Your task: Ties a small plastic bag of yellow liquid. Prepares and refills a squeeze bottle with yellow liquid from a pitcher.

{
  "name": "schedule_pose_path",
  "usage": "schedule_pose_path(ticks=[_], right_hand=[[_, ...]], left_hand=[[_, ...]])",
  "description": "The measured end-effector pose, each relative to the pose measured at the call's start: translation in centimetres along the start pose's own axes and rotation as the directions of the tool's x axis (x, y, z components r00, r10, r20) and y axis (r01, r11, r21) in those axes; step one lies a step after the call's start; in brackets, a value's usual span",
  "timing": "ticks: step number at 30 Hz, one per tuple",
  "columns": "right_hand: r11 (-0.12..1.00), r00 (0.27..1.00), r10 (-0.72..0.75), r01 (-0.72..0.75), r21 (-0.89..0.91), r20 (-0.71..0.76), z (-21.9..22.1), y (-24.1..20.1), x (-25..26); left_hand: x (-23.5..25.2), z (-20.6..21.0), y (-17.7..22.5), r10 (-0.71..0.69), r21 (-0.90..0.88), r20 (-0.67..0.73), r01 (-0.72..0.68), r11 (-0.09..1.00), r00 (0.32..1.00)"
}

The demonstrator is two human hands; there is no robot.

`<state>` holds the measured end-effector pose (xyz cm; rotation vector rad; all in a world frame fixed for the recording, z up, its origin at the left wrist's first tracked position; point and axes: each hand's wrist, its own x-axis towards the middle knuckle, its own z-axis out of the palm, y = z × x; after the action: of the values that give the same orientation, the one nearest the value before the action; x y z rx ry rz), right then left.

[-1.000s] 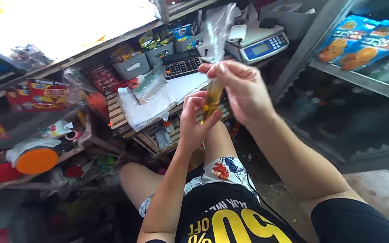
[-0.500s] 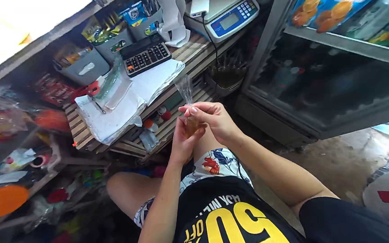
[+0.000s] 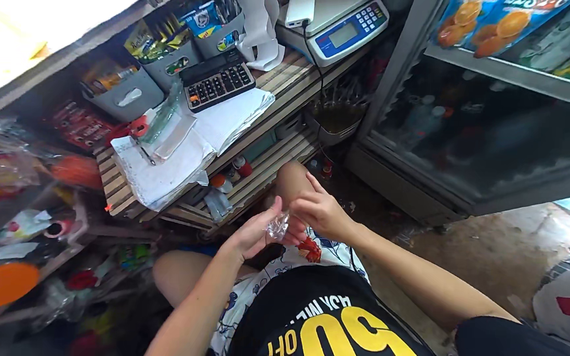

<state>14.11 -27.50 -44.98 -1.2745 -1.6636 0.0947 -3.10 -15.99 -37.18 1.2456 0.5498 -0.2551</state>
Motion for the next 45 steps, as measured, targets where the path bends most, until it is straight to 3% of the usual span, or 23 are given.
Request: schedule_pose_path(ticks=[3, 6, 8, 10, 11, 13, 16, 18, 19, 21, 23, 24, 26, 27, 30, 33, 35, 36, 38, 40, 42, 43, 45], right_hand=[[0.975, 0.987, -0.154, 0.160, -0.154, 0.050, 0.3, 0.1, -1.0], [0.959, 0.976, -0.205, 0.215, -0.183, 0.075, 0.2, 0.4, -1.3], [0.968, 0.972, -0.204, 0.218, -0.125, 0.116, -0.2, 0.6, -1.2], [0.991, 0.981, -0.128, 0.134, -0.029, 0.146, -0.7, 0.7, -1.1], [0.997, 0.987, -0.073, 0.069, 0.027, 0.145, -0.8, 0.6, -1.1], [0.983, 0.991, 0.057, -0.077, 0.168, 0.118, -1.2, 0.7, -0.9], [0.920, 0.974, 0.220, -0.227, 0.320, 0.057, -1.6, 0.5, -0.7], [0.921, 0.967, 0.257, -0.246, 0.303, 0.005, -1.1, 0.3, -1.0], [0.931, 0.965, 0.263, -0.246, 0.270, -0.027, -0.7, 0.2, -1.2], [0.954, 0.964, 0.247, -0.225, 0.197, -0.097, 0.2, -0.1, -1.4], [0.968, 0.967, 0.216, -0.194, 0.158, -0.138, 0.8, -0.3, -1.4], [0.973, 0.971, 0.196, -0.176, 0.146, -0.136, 1.1, -0.4, -1.5], [0.975, 0.979, 0.176, -0.159, 0.156, -0.101, 1.1, -0.5, -1.6], [0.970, 0.981, 0.177, -0.160, 0.181, -0.084, 0.9, -0.4, -1.5], [0.959, 0.981, 0.188, -0.171, 0.228, -0.053, 0.1, -0.3, -1.3], [0.961, 0.976, 0.209, -0.193, 0.197, -0.065, 0.2, -0.3, -1.2], [0.966, 0.972, 0.219, -0.204, 0.158, -0.085, 0.8, -0.7, -1.0], [0.970, 0.972, 0.211, -0.195, 0.141, -0.102, 1.3, -0.9, -0.9], [0.981, 0.975, 0.173, -0.158, 0.114, -0.137, 2.0, -1.4, -0.5], [0.989, 0.979, 0.133, -0.120, 0.091, -0.154, 2.3, -1.8, -0.3], [0.990, 0.982, 0.114, -0.101, 0.094, -0.147, 2.2, -2.0, -0.4], [0.989, 0.984, 0.117, -0.102, 0.107, -0.137, 2.1, -1.9, -0.5], [0.983, 0.982, 0.142, -0.126, 0.138, -0.121, 1.4, -1.5, -0.7]], left_hand=[[0.0, -0.2, 0.7, -0.106, 0.129, 0.060, 0.098, 0.987, 0.993], [-0.2, 0.1, 0.7, -0.001, 0.457, -0.034, 0.017, 0.889, 0.999], [-0.6, 0.4, 0.3, 0.293, 0.868, -0.026, -0.124, 0.482, 0.956], [-0.2, 0.5, -1.0, 0.615, 0.987, 0.162, -0.116, -0.115, 0.772], [0.1, 0.6, -1.4, 0.692, 0.951, 0.258, -0.049, -0.306, 0.674], [0.4, 0.8, -1.3, 0.762, 0.900, 0.339, 0.046, -0.433, 0.551], [0.8, 0.9, -1.5, 0.807, 0.916, 0.334, 0.035, -0.400, 0.487], [1.6, 1.1, -2.3, 0.861, 0.966, 0.220, 0.021, -0.258, 0.459], [2.0, 1.2, -2.6, 0.886, 0.995, 0.095, -0.018, -0.098, 0.454], [2.4, 2.1, -2.4, 0.824, 0.868, -0.239, -0.267, 0.418, 0.513], [2.8, 3.6, -1.9, 0.591, 0.325, -0.522, -0.497, 0.804, 0.615], [3.0, 4.2, -1.7, 0.455, 0.073, -0.609, -0.526, 0.847, 0.649], [3.0, 4.3, -1.9, 0.329, -0.165, -0.637, -0.540, 0.825, 0.697], [2.8, 3.9, -2.3, 0.373, -0.165, -0.592, -0.561, 0.811, 0.715], [1.6, 1.2, -3.8, 0.677, 0.299, -0.312, -0.607, 0.736, 0.667], [0.4, -0.6, -3.6, 0.844, 0.892, -0.054, -0.353, 0.281, 0.533], [0.4, -0.5, -3.5, 0.900, 0.992, -0.002, -0.115, 0.058, 0.436], [0.5, -0.2, -3.4, 0.910, 0.992, -0.048, -0.084, 0.091, 0.412], [1.0, 1.1, -3.0, 0.864, 0.866, -0.290, -0.271, 0.420, 0.413], [1.4, 2.8, -2.2, 0.648, 0.357, -0.576, -0.560, 0.748, 0.498], [1.6, 3.5, -1.8, 0.421, -0.115, -0.656, -0.635, 0.764, 0.626], [1.5, 3.3, -2.2, 0.427, -0.177, -0.613, -0.643, 0.746, 0.665], [0.7, 1.8, -3.3, 0.620, 0.051, -0.449, -0.675, 0.736, 0.643]])
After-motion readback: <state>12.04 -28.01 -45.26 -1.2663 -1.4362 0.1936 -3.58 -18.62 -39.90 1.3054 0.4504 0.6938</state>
